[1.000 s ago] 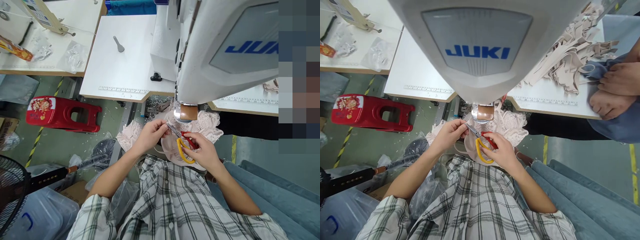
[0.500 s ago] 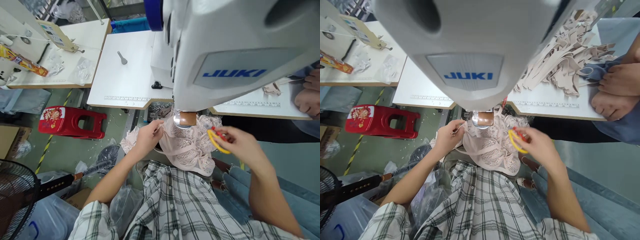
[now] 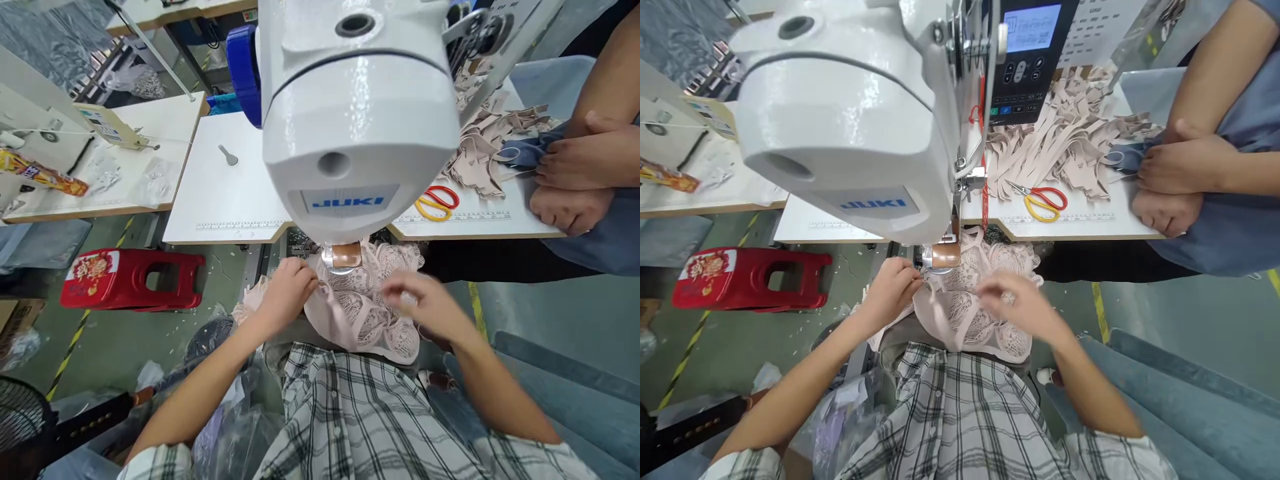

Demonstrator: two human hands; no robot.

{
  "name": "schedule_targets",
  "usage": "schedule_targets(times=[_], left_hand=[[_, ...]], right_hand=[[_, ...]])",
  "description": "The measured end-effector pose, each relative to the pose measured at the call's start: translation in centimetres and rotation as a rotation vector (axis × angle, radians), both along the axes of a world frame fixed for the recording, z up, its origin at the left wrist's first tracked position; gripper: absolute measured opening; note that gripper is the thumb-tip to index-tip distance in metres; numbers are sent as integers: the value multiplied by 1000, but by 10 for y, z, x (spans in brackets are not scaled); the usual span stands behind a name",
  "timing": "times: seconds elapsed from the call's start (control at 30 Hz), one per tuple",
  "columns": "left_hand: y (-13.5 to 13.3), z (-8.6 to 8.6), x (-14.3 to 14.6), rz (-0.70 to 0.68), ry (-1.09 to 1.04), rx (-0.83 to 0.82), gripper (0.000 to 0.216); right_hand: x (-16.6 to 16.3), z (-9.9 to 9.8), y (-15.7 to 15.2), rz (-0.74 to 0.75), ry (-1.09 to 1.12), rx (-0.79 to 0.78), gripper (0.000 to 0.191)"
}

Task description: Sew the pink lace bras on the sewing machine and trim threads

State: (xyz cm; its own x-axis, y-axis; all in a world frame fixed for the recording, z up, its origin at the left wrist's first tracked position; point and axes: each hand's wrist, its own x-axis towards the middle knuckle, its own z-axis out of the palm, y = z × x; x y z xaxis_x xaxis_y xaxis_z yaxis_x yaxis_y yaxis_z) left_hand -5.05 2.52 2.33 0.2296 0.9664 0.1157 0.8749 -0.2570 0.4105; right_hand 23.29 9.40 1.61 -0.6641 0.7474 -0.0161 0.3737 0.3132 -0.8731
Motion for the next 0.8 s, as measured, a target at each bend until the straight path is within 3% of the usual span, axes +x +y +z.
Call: schedule_targets(times=[0.03,0.1,0.17,0.23,0.3,0.4,0.5,0.57,0.63,0.7,0.8], left_hand=[[-2,-4,8,-37,35,72,34],[-5,-6,25,-94,58,156,38],[-7,-3,40,-91,54,219,41],[-7,5,52,-11,24,272,42],[-6,13,61,100,-60,251,43],[-5,22,74,159,-257,126,41],[-6,25,86,123,-404,56,36],[-7,24,92,138,-467,15,35],[-5,23,94,187,-510,-31,36],[-3,22,92,238,-533,-69,39],[0,19,83,314,-487,-54,41]], right_hand=[[-6,2,-20,173,24,-53,33],[-16,4,-47,255,-24,18,45],[-21,6,-60,99,-144,215,54],[-18,10,-66,-165,-226,406,50],[-12,15,-68,-326,-189,471,44],[-12,18,-66,-252,-67,341,54],[-25,9,-57,-151,73,41,74],[-35,1,-48,-217,204,-222,71],[-43,-1,-38,-354,287,-405,54],[-49,5,-26,-473,292,-427,36],[-54,18,-4,-499,250,-285,23]])
